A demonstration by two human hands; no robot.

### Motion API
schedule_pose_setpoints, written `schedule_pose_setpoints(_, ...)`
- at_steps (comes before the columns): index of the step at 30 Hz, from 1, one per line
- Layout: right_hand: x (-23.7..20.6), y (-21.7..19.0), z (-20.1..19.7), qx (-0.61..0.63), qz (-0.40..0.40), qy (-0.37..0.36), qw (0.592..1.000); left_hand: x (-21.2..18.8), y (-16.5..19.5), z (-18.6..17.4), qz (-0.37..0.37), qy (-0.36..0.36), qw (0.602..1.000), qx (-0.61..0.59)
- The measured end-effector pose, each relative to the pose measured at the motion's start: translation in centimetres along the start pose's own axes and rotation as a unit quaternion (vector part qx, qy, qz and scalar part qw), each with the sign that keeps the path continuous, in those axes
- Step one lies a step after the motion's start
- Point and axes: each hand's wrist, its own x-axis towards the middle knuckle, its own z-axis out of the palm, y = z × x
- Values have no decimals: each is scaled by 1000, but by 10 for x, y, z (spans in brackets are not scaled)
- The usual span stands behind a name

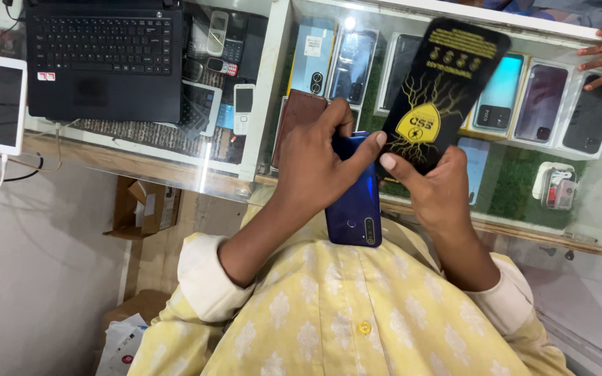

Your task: The person holds a blue smartphone and a screen protector package, then uses a heat gun to warm the phone's back cover. They proceed to pry open the back cover, separating it from the main body to expose the internal components.

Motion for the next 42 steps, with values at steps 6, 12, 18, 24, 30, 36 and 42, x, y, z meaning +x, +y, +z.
schedule_pose_setpoints(6,-13,9,3,58,-15,2,998,4,-2,6,25,35,999,-2)
schedule_pose_setpoints(12,-18,7,3,-5,13,-15,1000,-1,-7,7,-33,5,995,-93)
schedule_pose_setpoints(18,-11,-3,1,-58,17,-38,997,-2,-5,8,34,43,998,-9)
schedule_pose_setpoints(24,-16,0,11,45,10,-5,999,0,-4,3,47,15,998,-32)
schedule_pose_setpoints(30,-21,-2,7,-39,18,-22,999,-2,-1,-2,-11,-2,999,-39)
schedule_pose_setpoints(36,-19,-4,6,-97,57,-36,993,-1,-2,-3,-49,-16,999,-4)
schedule_pose_setpoints(42,-18,-10,5,-53,83,-69,993,-5,-4,0,-13,19,1000,-5)
